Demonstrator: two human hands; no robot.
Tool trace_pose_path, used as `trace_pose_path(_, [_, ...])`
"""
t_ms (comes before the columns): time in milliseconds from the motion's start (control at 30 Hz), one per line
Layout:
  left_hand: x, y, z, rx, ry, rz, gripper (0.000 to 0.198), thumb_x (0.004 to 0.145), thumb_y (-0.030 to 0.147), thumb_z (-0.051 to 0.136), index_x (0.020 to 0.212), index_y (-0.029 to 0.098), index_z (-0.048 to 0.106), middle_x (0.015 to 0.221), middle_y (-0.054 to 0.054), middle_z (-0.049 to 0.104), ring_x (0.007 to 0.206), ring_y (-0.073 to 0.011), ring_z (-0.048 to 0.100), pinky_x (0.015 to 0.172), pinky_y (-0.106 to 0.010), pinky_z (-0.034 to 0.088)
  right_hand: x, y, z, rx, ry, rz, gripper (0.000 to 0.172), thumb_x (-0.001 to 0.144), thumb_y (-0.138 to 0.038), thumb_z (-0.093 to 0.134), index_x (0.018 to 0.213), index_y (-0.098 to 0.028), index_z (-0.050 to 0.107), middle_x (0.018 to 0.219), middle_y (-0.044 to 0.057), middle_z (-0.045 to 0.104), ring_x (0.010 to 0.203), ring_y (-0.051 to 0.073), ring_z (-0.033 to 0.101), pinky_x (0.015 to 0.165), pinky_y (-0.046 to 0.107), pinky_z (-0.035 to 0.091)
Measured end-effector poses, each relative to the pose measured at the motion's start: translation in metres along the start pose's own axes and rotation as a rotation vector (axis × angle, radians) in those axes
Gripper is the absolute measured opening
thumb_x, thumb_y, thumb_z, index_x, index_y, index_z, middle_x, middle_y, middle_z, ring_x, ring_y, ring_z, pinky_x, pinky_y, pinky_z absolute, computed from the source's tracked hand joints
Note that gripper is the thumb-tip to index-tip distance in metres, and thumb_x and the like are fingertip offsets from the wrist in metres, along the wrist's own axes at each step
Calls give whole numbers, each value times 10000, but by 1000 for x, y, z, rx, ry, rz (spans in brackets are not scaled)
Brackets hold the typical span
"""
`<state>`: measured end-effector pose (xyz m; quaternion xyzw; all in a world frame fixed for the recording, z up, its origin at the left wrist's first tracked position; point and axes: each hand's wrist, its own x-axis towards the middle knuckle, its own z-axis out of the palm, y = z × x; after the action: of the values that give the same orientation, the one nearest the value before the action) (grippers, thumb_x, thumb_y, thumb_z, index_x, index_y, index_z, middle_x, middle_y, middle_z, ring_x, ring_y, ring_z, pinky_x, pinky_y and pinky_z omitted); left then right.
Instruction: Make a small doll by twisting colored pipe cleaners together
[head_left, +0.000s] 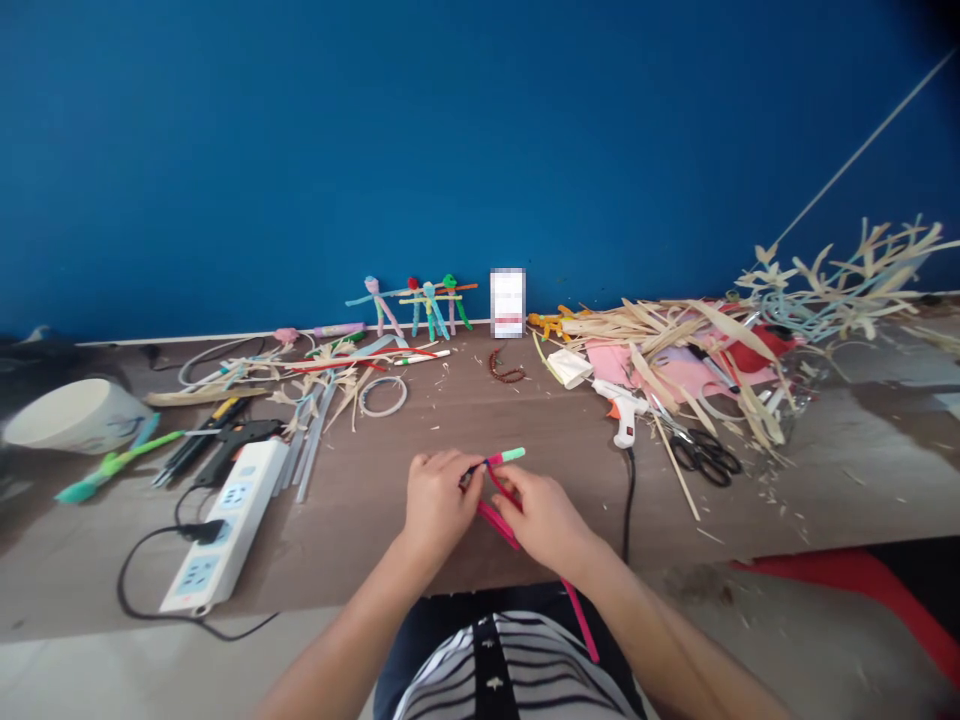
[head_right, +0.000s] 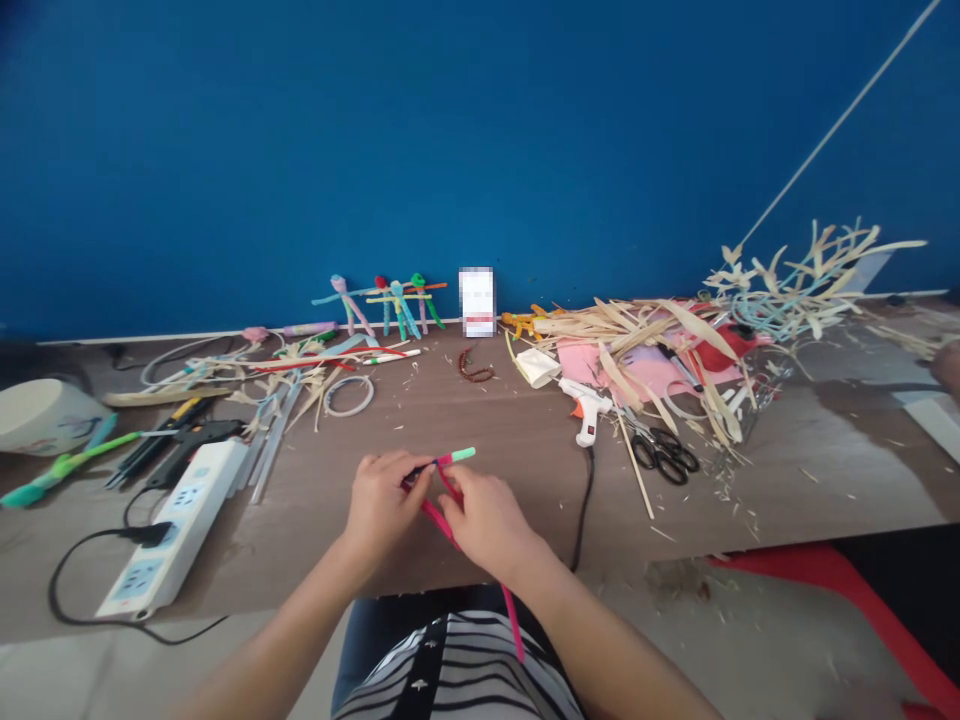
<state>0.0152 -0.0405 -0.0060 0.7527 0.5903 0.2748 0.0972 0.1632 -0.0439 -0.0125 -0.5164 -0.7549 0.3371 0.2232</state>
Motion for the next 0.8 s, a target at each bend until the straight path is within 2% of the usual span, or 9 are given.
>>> trace_pose_path(133, [2,0,-3,159,-31,132,216,809,205,417,784,189,631,690,-37,631,661,-164,536,627,-316,262,-2,-10,-11,-245,-32,-41,139,787,-187,442,877,-197,547,774,43,631,697,176,577,593,256,322])
trace_pose_path(233, [3,-3,-7,200,-79,237,223,818,193,406,748,183,618,645,-28,612,645,-159,522,616,-317,242,0,-16,-25,-320,-27,-71,121,808,-197,419,812,-184,539,764,44,620,686,157,560,594,252,307])
trace_pose_path(333, [4,-5,-10,147,-123,328,215,821,181,405,753,184,609,648,-20,609,642,-148,513,642,-319,248,7,-18,-39,-256,-35,-110,126,802,-210,434,773,-185,554,731,20,609,671,131,535,596,239,306])
trace_pose_path(433, [3,-8,-14,14,-170,377,200,822,188,415,764,182,606,697,-24,626,676,-142,521,689,-321,268,21,-12,-47,-47,-93,-74,117,758,-220,481,721,-176,582,631,-11,574,582,101,489,550,214,311])
trace_pose_path(533, [3,-8,-16,-155,-179,345,170,812,213,448,766,181,608,668,-16,628,645,-130,522,706,-309,295,34,-2,-47,284,-251,16,145,722,-253,504,669,-142,582,543,-29,517,486,75,430,487,193,321])
trace_pose_path(633, [1,-8,-14,-288,-111,222,136,788,229,492,768,184,618,620,-8,615,600,-126,513,674,-283,330,39,6,-41,508,-393,108,149,687,-278,532,659,-134,558,459,-65,442,376,49,342,394,180,274])
trace_pose_path(800, [-1,-10,-6,-275,10,44,114,760,224,526,758,189,635,624,-11,621,610,-135,525,648,-269,340,30,7,-19,576,-387,125,162,723,-282,487,625,-153,488,423,-88,361,336,40,298,356,172,232])
